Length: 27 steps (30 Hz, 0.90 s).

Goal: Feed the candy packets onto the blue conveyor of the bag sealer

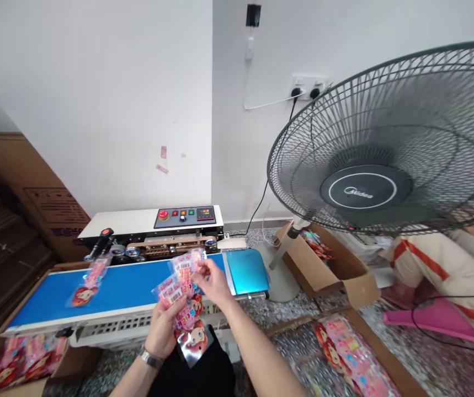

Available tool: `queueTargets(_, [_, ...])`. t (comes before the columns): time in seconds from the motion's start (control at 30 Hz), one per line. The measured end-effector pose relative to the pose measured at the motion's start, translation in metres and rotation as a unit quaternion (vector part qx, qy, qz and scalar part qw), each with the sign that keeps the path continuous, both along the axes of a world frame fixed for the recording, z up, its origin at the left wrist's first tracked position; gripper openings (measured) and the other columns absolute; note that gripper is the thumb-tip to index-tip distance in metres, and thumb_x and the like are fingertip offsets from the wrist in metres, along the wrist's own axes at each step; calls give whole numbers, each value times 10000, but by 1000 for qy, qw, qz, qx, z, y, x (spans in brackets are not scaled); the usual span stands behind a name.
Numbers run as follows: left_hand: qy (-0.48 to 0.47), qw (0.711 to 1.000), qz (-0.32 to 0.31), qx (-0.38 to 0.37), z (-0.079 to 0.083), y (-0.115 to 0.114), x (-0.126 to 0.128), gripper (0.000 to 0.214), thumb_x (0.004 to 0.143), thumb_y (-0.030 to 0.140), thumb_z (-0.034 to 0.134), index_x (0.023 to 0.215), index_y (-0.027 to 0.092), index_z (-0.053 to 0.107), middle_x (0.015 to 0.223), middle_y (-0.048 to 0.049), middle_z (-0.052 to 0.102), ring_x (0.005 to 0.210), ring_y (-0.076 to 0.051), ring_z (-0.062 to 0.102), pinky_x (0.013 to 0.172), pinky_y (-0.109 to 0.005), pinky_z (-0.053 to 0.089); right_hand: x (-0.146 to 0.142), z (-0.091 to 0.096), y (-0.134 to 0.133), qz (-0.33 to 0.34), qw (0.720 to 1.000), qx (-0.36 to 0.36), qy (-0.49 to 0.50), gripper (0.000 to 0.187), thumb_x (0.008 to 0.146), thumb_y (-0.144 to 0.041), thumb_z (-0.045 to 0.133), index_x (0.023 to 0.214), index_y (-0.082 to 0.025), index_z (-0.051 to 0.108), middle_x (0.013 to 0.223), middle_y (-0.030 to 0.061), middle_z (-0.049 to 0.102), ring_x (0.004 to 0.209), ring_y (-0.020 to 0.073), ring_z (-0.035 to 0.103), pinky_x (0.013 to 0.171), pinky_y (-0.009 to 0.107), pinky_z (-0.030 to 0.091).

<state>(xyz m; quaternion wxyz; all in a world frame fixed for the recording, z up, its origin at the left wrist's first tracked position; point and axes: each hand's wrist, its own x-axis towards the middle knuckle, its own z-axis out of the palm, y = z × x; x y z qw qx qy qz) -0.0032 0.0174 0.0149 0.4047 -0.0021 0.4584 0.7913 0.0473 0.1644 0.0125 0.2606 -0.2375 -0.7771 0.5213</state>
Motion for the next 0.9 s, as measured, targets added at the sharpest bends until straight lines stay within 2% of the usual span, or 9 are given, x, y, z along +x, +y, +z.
queueTargets(0.1, [-4, 1000, -4, 18, 3, 6, 6, 421, 592, 229, 774, 978, 144, 627, 887, -95, 712, 747, -236, 669, 705, -358, 530, 9, 3, -23, 0, 999, -35, 7, 297, 762, -419, 591, 951, -194, 550, 732, -8, 605, 660, 140, 572, 609, 248, 465])
queueTargets(0.2, [-8, 1000, 6, 19, 4, 9, 9, 438, 587, 225, 776, 992, 158, 624, 923, -89, 710, 823, -252, 665, 748, -357, 522, 13, -3, -21, -40, 996, -70, 45, 296, 770, -412, 576, 962, -189, 544, 797, 12, 627, 710, 152, 593, 644, 257, 475])
queueTargets(0.33, [-8, 1000, 16, -9, -1, 5, 4, 420, 573, 236, 783, 952, 135, 633, 888, -101, 713, 799, -268, 669, 726, -375, 532, 17, -16, 19, -141, 985, -80, 52, 319, 756, -439, 556, 943, -181, 543, 753, 16, 634, 682, 170, 601, 601, 255, 459])
queueTargets(0.47, [-5, 999, 16, -37, -6, -4, -3, 416, 543, 249, 799, 903, 111, 641, 805, -109, 713, 676, -250, 669, 637, -370, 540, 17, -24, 68, -228, 966, 30, -115, 276, 753, -365, 533, 957, -182, 565, 643, -1, 625, 610, 176, 586, 562, 246, 397])
queueTargets(0.57, [5, 999, 4, -38, -4, -7, -4, 418, 557, 254, 793, 915, 104, 639, 821, -117, 711, 678, -234, 664, 643, -360, 535, 5, -26, 82, -194, 953, 86, -214, 282, 765, -302, 528, 1021, -189, 566, 667, 11, 647, 662, 188, 601, 601, 250, 395])
queueTargets(0.67, [28, 999, 0, -39, -1, -9, -4, 405, 574, 257, 785, 919, 110, 632, 844, -113, 708, 691, -221, 659, 657, -348, 529, -9, -21, 73, -171, 949, 123, -233, 351, 765, -284, 561, 1104, -192, 548, 831, 68, 668, 797, 224, 608, 669, 284, 423])
queueTargets(0.77, [47, 998, -16, -29, 1, -10, -3, 392, 593, 260, 773, 925, 117, 621, 851, -108, 704, 689, -215, 653, 657, -346, 524, -8, -7, 47, -106, 977, 132, -127, 410, 802, -327, 540, 1191, -201, 505, 1118, 116, 580, 922, 218, 582, 702, 297, 462])
queueTargets(0.83, [56, 998, -34, -22, 2, -10, -2, 370, 606, 253, 765, 919, 124, 616, 839, -98, 703, 678, -205, 647, 653, -339, 520, 0, 9, 26, 3, 995, 91, -38, 431, 834, -377, 506, 1238, -230, 469, 1191, 99, 527, 918, 183, 579, 675, 272, 485])
queueTargets(0.9, [67, 996, -58, -19, 3, -10, 1, 344, 619, 245, 756, 909, 128, 612, 813, -89, 700, 668, -198, 641, 649, -332, 515, 10, 26, 8, 104, 992, 67, 3, 457, 821, -404, 540, 1249, -260, 469, 1167, 71, 534, 877, 156, 580, 662, 251, 490])
